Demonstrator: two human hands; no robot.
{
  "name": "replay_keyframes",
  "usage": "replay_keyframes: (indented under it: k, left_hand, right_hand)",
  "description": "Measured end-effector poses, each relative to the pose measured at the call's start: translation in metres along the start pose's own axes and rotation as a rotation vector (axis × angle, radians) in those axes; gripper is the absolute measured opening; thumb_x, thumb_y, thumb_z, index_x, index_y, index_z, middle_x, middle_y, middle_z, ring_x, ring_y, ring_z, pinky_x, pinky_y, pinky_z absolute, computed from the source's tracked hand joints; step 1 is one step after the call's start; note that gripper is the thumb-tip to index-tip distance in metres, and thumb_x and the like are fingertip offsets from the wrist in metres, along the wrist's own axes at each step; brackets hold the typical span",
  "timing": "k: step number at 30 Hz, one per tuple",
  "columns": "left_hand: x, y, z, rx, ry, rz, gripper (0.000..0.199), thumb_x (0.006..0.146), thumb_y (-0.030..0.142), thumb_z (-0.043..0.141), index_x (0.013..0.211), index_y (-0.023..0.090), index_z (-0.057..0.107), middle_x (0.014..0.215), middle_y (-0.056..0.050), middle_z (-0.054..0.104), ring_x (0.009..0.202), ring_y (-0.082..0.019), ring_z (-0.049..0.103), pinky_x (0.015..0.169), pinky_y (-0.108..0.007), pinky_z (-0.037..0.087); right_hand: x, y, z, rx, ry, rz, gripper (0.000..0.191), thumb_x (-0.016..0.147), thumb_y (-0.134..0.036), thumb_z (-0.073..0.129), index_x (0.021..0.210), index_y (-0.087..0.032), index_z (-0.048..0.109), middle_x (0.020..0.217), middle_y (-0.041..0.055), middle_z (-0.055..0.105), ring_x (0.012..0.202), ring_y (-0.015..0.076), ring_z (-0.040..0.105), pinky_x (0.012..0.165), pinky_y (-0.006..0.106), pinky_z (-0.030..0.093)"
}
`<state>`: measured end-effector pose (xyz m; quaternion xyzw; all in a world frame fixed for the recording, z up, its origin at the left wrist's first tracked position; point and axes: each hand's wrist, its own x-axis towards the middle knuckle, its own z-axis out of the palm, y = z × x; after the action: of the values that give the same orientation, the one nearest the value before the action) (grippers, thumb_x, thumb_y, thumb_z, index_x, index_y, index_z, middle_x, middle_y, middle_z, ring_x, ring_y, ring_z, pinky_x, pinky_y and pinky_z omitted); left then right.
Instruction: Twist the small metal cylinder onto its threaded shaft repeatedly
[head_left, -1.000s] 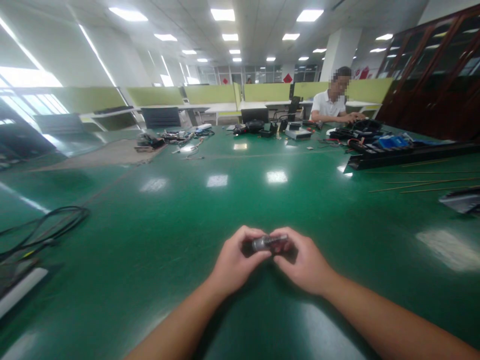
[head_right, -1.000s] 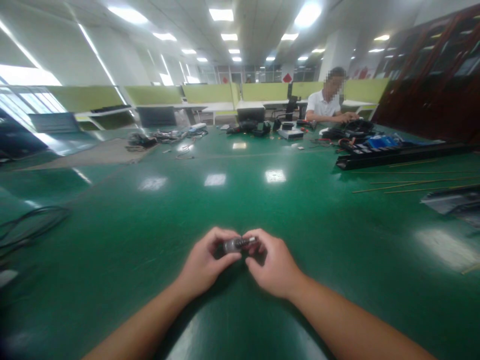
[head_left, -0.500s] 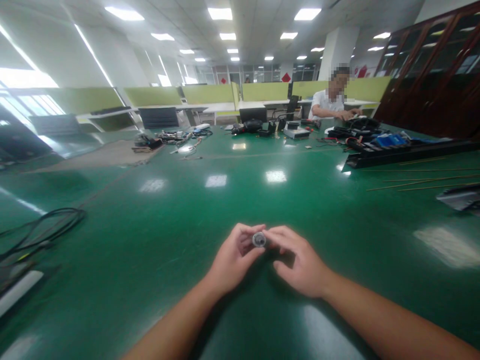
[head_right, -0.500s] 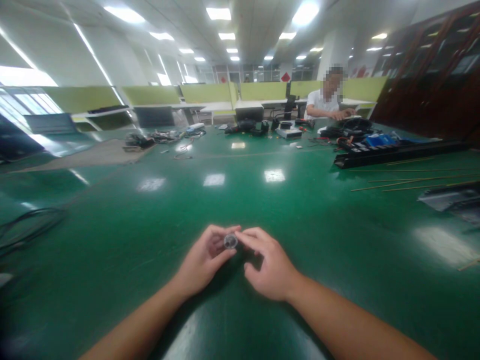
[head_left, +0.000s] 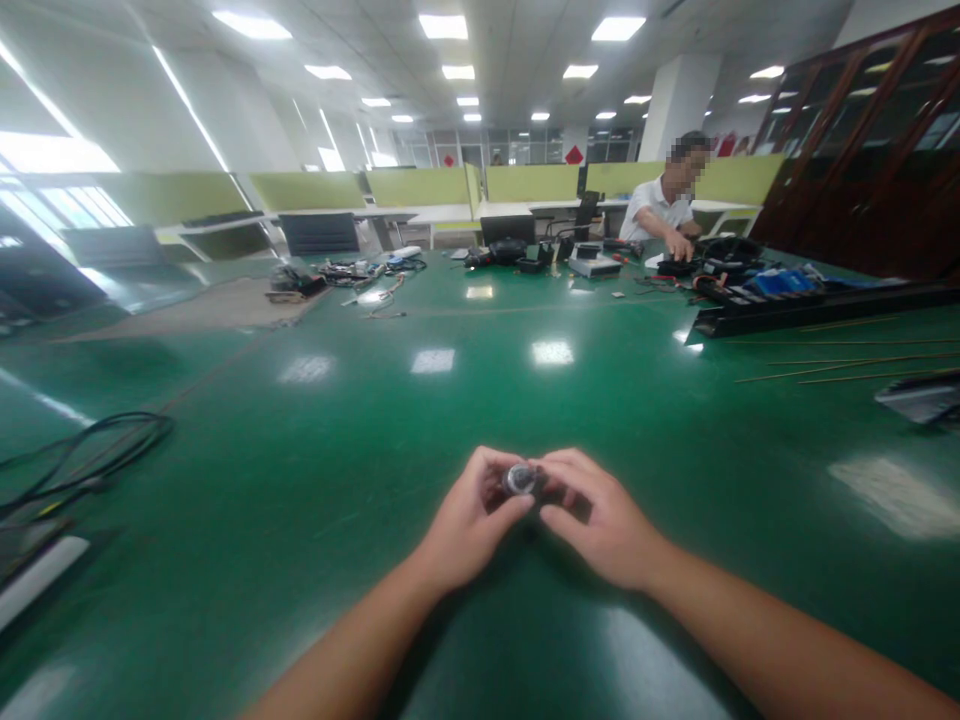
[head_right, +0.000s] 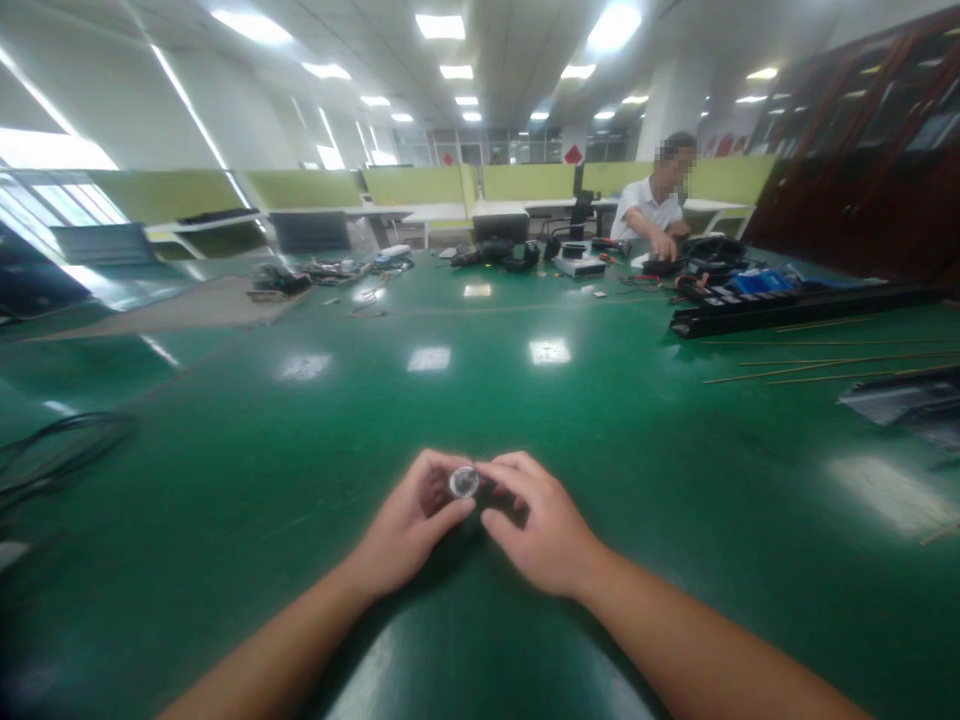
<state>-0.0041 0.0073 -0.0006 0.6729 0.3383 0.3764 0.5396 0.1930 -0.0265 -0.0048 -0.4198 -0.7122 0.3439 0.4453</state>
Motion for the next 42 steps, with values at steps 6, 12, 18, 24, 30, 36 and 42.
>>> replay_keyframes:
  k: [6,12,18,24,30,36,42]
  left_hand:
    - [-0.002,0.007,0.0,0.184,0.039,-0.001,0.028,0.091,0.032,0.063,0.114,0.021,0.054,0.102,-0.002,0.06,0.091,-0.017,0.058,0.082,-0.028,0.045]
    - [-0.001,0.011,0.001,0.265,-0.006,0.03,0.025,0.091,0.031,0.061,0.114,0.022,0.056,0.103,-0.002,0.059,0.092,-0.017,0.057,0.082,-0.028,0.043]
    - [-0.002,0.011,0.0,0.358,-0.047,0.063,0.024,0.092,0.033,0.06,0.113,0.023,0.058,0.102,-0.001,0.06,0.091,-0.017,0.056,0.081,-0.028,0.041]
    - [-0.002,0.009,-0.001,0.404,-0.062,0.077,0.024,0.093,0.032,0.06,0.115,0.024,0.058,0.105,0.0,0.061,0.094,-0.017,0.056,0.084,-0.028,0.041]
    - [-0.002,0.008,-0.001,0.399,-0.055,0.077,0.025,0.092,0.033,0.06,0.115,0.023,0.058,0.106,-0.001,0.062,0.096,-0.017,0.058,0.085,-0.028,0.043]
    - [-0.002,0.009,-0.001,0.4,-0.056,0.082,0.026,0.093,0.035,0.058,0.115,0.022,0.059,0.108,-0.004,0.063,0.098,-0.02,0.058,0.088,-0.031,0.044]
    - [-0.002,0.01,0.0,0.415,-0.058,0.066,0.025,0.093,0.035,0.057,0.115,0.022,0.059,0.108,-0.005,0.063,0.098,-0.021,0.058,0.087,-0.031,0.044]
  right_hand:
    - [-0.001,0.008,0.003,0.004,0.12,0.133,0.053,0.076,-0.007,0.061,0.126,-0.023,0.056,0.105,0.0044,0.063,0.086,0.0169,0.062,0.077,0.032,0.051]
    - [-0.001,0.005,0.003,-0.033,0.132,0.105,0.043,0.075,-0.007,0.061,0.115,-0.022,0.061,0.104,0.0034,0.065,0.081,0.0165,0.063,0.074,0.03,0.053]
    - [0.001,0.0,0.001,-0.092,0.16,0.051,0.036,0.073,-0.006,0.062,0.106,-0.021,0.064,0.097,0.0031,0.066,0.086,0.0181,0.063,0.077,0.03,0.052]
    - [0.0,-0.002,0.0,-0.14,0.141,-0.027,0.022,0.075,-0.007,0.062,0.092,-0.02,0.067,0.089,0.0028,0.066,0.082,0.018,0.062,0.074,0.029,0.05]
    - [0.002,0.0,0.0,-0.129,0.128,0.015,0.016,0.078,-0.01,0.064,0.089,-0.02,0.069,0.086,0.0022,0.068,0.078,0.0174,0.063,0.071,0.028,0.05]
    - [0.003,0.001,-0.001,-0.106,0.129,0.057,0.013,0.078,-0.013,0.066,0.088,-0.02,0.071,0.085,0.0019,0.07,0.077,0.017,0.065,0.071,0.028,0.05]
    - [0.003,-0.001,-0.002,-0.103,0.118,0.106,0.011,0.079,-0.015,0.066,0.087,-0.02,0.072,0.084,0.0018,0.072,0.076,0.0172,0.065,0.07,0.027,0.05]
